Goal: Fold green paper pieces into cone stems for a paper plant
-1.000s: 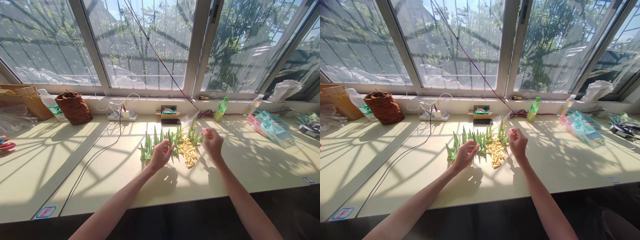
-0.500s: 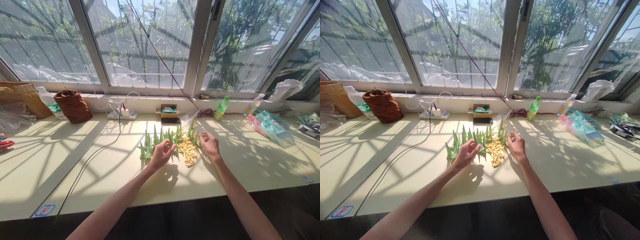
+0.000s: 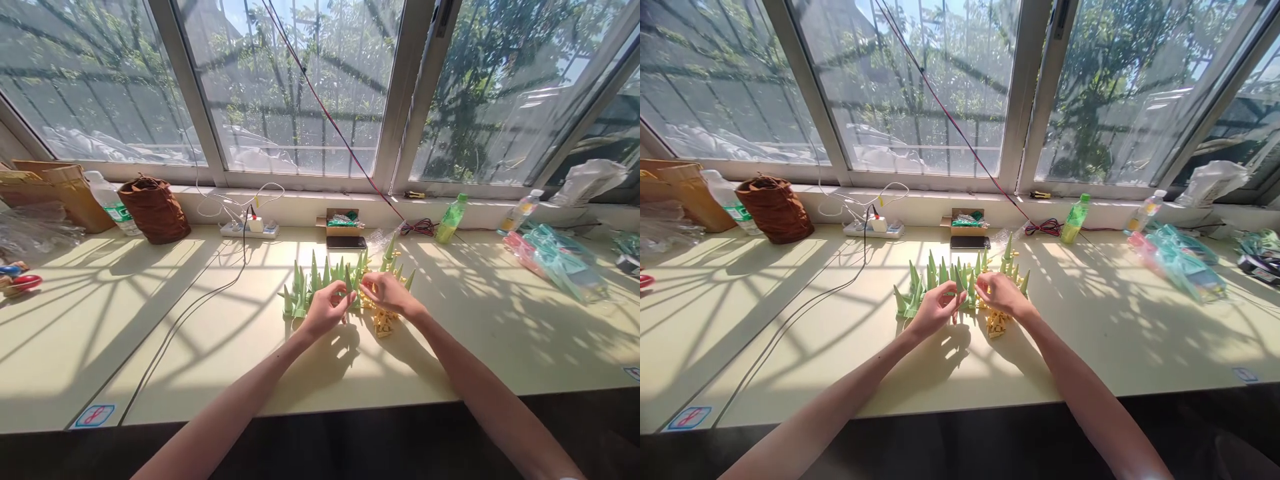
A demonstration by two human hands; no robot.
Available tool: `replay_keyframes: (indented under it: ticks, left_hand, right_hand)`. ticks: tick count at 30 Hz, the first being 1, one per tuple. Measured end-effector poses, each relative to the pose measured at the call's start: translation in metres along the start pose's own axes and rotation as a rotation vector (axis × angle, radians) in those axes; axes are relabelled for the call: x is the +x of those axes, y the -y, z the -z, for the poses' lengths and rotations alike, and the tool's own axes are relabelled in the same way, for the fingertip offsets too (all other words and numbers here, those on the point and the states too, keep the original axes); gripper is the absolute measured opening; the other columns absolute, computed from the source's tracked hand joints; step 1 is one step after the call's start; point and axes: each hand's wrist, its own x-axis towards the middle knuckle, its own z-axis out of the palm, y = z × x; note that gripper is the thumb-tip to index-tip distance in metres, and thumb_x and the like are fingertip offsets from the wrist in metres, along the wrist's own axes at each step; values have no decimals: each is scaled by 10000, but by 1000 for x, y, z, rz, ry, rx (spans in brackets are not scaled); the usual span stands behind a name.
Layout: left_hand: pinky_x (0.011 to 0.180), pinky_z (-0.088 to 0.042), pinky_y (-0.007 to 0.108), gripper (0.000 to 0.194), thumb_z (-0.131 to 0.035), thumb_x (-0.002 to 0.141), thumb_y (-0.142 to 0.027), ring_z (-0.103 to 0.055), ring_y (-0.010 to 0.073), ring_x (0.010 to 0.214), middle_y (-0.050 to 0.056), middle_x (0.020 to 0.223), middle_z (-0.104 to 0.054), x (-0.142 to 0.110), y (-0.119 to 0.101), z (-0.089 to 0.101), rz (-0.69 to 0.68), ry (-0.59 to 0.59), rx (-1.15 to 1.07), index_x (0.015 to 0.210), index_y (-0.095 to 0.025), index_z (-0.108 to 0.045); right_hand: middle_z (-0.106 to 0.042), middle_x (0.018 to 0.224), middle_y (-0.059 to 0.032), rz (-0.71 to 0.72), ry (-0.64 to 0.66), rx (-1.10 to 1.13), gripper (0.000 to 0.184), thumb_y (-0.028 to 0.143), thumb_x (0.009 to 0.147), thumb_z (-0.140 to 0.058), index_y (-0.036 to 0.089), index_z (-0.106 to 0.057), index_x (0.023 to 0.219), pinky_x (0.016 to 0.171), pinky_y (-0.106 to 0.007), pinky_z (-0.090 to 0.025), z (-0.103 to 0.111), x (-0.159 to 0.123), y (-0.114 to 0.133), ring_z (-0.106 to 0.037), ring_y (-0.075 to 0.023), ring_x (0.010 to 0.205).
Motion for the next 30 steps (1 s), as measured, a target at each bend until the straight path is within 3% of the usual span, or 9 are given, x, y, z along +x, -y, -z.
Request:
replay_keyframes:
  ticks: [7, 18, 25, 30]
  left_hand:
    - [507, -548, 260, 191, -629, 864, -299, -662, 139, 534, 19, 803, -648, 3, 1, 4, 24, 38, 25, 975, -152, -579]
    - [507, -497, 251, 213, -661, 850, -321, -581, 124, 530, 12, 695, -641, 2, -4, 4, -55, -125, 169, 956, -138, -638]
    - [571, -526, 264, 225, -687, 836, -320, -610, 136, 608, 26, 759, -662, 2, -3, 3, -72, -130, 149, 968, -141, -647]
    - [530, -545, 264, 267, -679, 848, -360, -634, 142, 587, 42, 787, -683, 3, 0, 4, -34, -98, 67, 999, -142, -652]
  right_hand:
    - [-660, 715, -9, -63, 115, 7, 132, 254, 877, -557, 187, -656, 821, 633, -247, -410, -3, -14, -4, -584, -142, 661]
    - [-685, 766, -20, -115, 225, 33, 116, 221, 810, -604, 201, -658, 910, 648, -261, -431, -1, -18, 1, -619, -162, 697]
    - [-674, 756, -23, -115, 227, 79, 217, 198, 817, -585, 185, -659, 1021, 637, -260, -435, 4, -18, 2, -600, -158, 671]
    - [-687, 904, -57, -104, 140, 156, 349, 190, 884, -500, 164, -627, 1208, 683, -280, -479, 10, -17, 4, -563, -123, 622]
